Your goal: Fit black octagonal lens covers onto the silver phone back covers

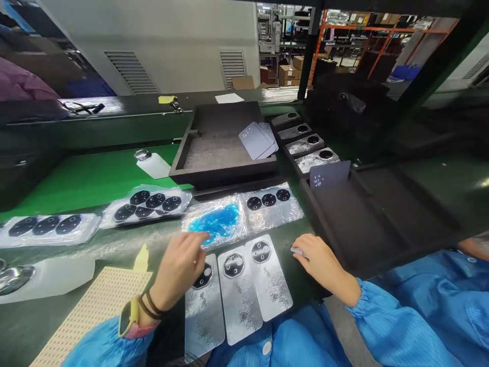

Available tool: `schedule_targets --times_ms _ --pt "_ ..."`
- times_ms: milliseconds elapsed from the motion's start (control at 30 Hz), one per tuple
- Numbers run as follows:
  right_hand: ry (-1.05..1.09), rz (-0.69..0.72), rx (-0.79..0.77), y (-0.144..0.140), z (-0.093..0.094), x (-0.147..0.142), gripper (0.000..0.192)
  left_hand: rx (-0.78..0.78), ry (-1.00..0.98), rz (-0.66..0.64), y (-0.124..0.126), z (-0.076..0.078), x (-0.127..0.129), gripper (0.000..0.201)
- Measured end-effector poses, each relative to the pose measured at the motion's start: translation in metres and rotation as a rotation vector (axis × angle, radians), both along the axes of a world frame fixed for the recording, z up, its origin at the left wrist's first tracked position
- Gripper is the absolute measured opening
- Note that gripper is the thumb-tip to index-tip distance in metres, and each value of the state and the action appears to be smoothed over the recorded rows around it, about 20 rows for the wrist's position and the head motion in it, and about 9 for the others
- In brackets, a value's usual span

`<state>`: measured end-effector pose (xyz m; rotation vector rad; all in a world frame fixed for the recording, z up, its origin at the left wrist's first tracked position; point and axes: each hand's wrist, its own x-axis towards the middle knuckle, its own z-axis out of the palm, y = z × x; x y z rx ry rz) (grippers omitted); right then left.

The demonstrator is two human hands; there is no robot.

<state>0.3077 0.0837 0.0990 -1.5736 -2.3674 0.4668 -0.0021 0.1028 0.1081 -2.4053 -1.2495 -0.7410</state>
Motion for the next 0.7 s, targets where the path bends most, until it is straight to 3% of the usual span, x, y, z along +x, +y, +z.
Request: schedule_targets --times_ms 100,233,433,533,700 --pt "-0.044 0.039 0.060 0.001 -0.005 -0.002 0.017 -0.088 -0.070 -0.255 -0.024 -0.002 0.033 0.030" --pt "-0.042 0.095 0.251 0.001 -0.011 -0.005 0.024 -0.196 -0.077 -0.543 -0.053 -0.016 0.068 0.025" --pt "-0.058 0.163 0.406 0.002 -0.012 -0.009 0.029 -0.189 -0.032 -0.629 -0.067 -0.036 0.082 0.019" --pt "-0.048 0.197 0.356 0.008 -0.007 -0.013 0.027 -0.158 -0.031 -0.603 -0.067 -0.039 0.081 0.020" --pt "0.212 0.244 -0.014 0.028 0.025 -0.039 0.019 -0.209 0.076 -0.608 -0.066 -0.049 0.078 0.026"
